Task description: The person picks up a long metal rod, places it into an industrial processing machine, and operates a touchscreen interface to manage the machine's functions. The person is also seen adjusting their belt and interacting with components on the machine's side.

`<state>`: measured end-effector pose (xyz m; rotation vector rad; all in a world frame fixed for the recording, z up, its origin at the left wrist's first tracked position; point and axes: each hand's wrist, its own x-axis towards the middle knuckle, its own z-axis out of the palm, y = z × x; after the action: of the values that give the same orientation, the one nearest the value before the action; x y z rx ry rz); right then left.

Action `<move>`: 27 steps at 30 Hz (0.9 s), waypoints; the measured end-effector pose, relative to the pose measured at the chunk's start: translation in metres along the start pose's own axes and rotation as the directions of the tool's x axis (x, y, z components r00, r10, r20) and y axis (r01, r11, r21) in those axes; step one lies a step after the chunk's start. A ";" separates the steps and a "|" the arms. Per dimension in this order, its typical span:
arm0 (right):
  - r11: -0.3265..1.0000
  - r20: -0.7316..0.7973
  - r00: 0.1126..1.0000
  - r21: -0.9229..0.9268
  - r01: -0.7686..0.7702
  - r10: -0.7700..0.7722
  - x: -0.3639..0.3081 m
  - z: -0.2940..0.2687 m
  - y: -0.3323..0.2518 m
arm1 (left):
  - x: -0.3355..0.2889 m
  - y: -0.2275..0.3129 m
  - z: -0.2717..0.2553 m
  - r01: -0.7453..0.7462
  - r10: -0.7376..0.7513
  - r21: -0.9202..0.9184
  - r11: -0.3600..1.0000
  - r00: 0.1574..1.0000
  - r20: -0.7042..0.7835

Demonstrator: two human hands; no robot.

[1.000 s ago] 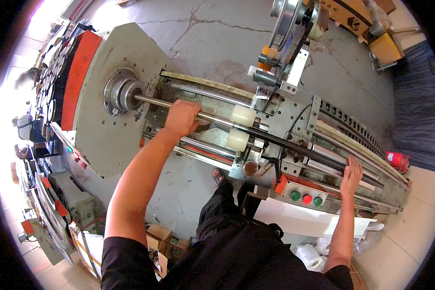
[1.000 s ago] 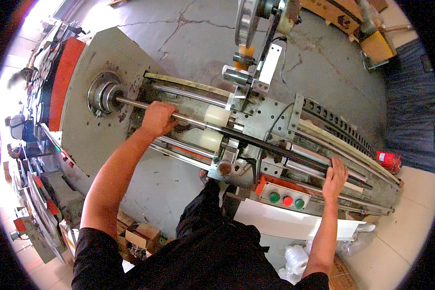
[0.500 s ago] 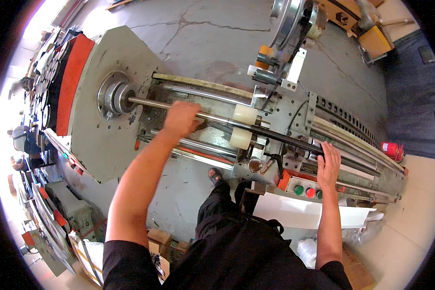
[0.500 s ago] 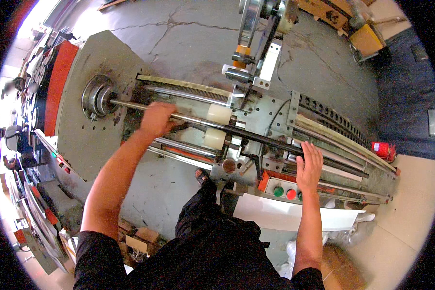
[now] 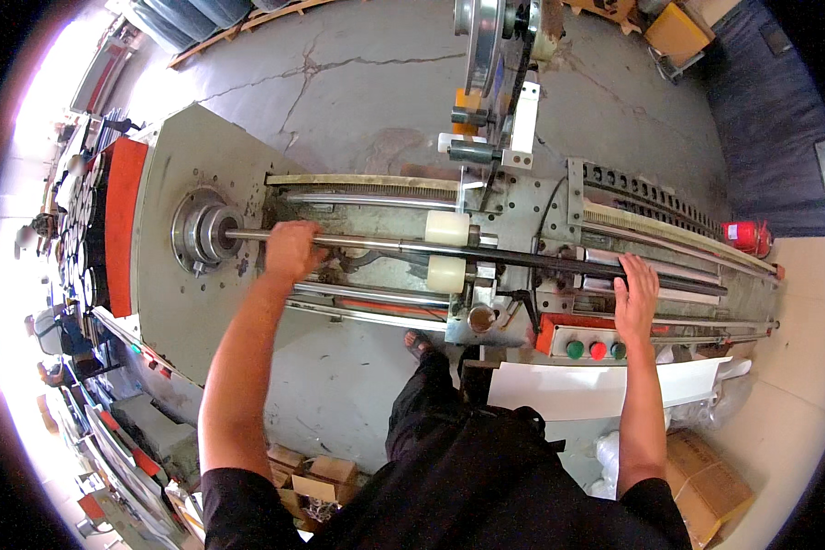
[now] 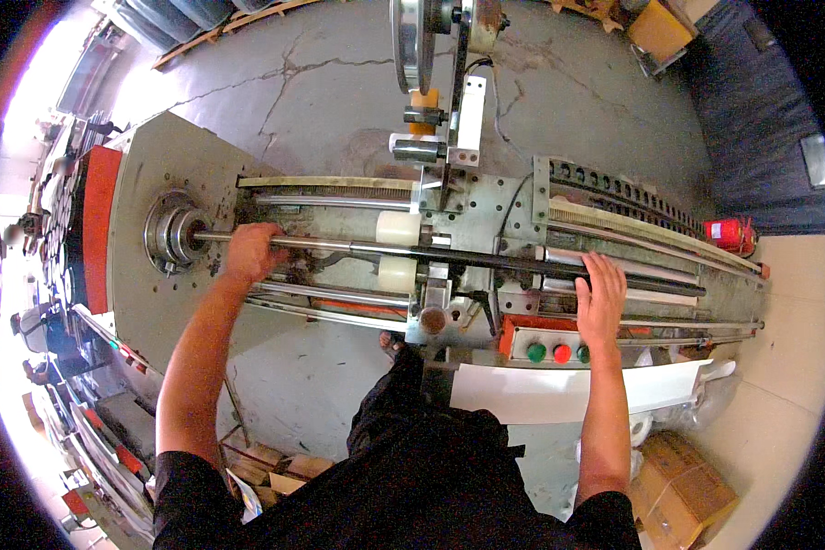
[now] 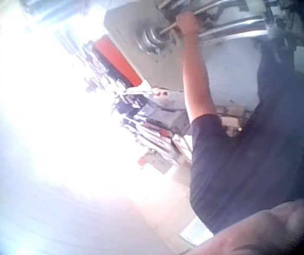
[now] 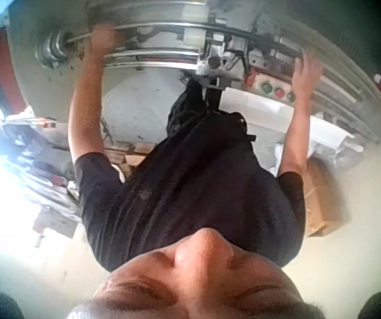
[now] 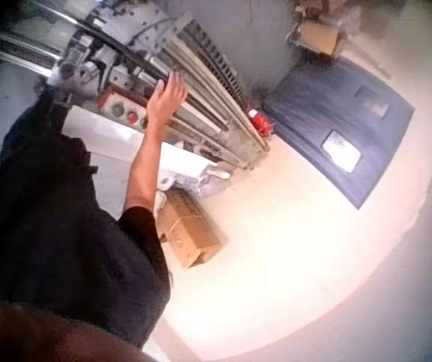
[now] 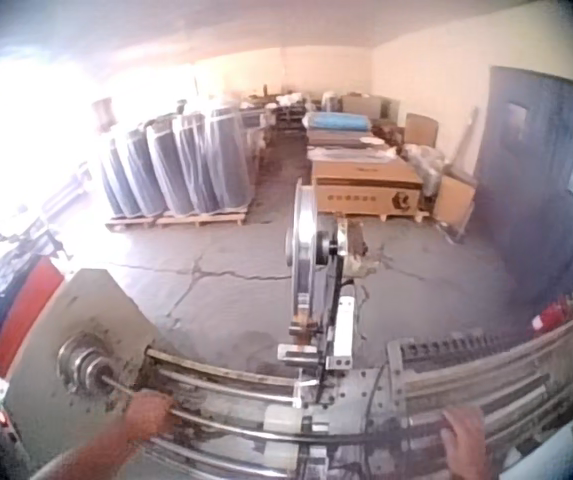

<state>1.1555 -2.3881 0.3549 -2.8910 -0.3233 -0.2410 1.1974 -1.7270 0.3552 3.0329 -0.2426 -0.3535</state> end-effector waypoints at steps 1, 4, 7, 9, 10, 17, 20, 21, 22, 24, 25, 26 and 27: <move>1.000 0.008 1.000 0.020 0.003 -0.003 0.001 0.000 -0.005 | 0.002 0.014 0.003 -0.036 0.034 -0.055 0.998 0.999 -0.025; 0.999 0.017 1.000 0.041 0.020 -0.021 0.005 0.004 -0.026 | 0.008 0.068 0.008 -0.135 0.108 -0.167 0.977 0.981 -0.162; 0.996 0.010 0.998 0.070 0.063 -0.064 0.011 0.009 -0.055 | 0.018 0.123 0.008 -0.040 0.044 -0.178 0.983 0.999 0.017; 0.992 0.000 0.996 0.089 0.085 -0.085 0.014 0.015 -0.076 | 0.025 0.149 0.007 -0.090 0.098 -0.176 0.980 0.994 0.037; 0.993 0.018 0.996 0.077 0.090 -0.092 0.014 0.018 -0.086 | 0.025 0.156 0.007 -0.111 0.114 -0.168 0.979 0.993 0.006; 0.996 0.013 0.997 0.047 0.081 -0.082 0.023 0.026 -0.097 | 0.012 0.087 0.010 -0.079 0.068 -0.130 0.988 0.994 -0.081; 0.999 0.011 0.999 0.015 0.040 -0.040 0.024 0.023 -0.083 | 0.005 0.024 0.008 0.071 -0.073 0.045 0.996 0.997 0.039; 1.000 0.014 0.999 0.010 0.029 -0.030 0.023 0.022 -0.078 | 0.002 0.001 0.007 0.091 -0.093 0.031 0.995 0.992 0.079; 1.000 0.014 1.000 0.003 0.020 -0.020 0.023 0.021 -0.073 | -0.004 -0.018 0.005 0.034 -0.034 -0.005 0.999 0.997 -0.072; 0.999 -0.015 1.000 0.025 0.025 -0.024 0.022 0.017 -0.065 | -0.011 -0.053 -0.001 0.064 -0.060 0.068 0.996 0.997 -0.056; 0.999 -0.035 0.999 0.025 0.024 -0.023 0.021 0.015 -0.062 | -0.013 -0.061 -0.003 0.203 -0.202 0.078 0.976 0.979 -0.009; 1.000 -0.030 1.000 0.014 0.003 -0.002 0.020 0.013 -0.060 | -0.013 -0.067 -0.005 0.234 -0.243 0.110 0.966 0.967 0.083; 0.999 -0.036 0.999 0.033 -0.012 0.014 0.020 0.012 -0.058 | -0.012 -0.065 -0.006 0.234 -0.248 0.152 0.960 0.965 0.081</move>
<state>1.1624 -2.3263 0.3591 -2.8518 -0.2992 -0.2825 1.1968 -1.6603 0.3580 3.1952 0.1052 -0.5268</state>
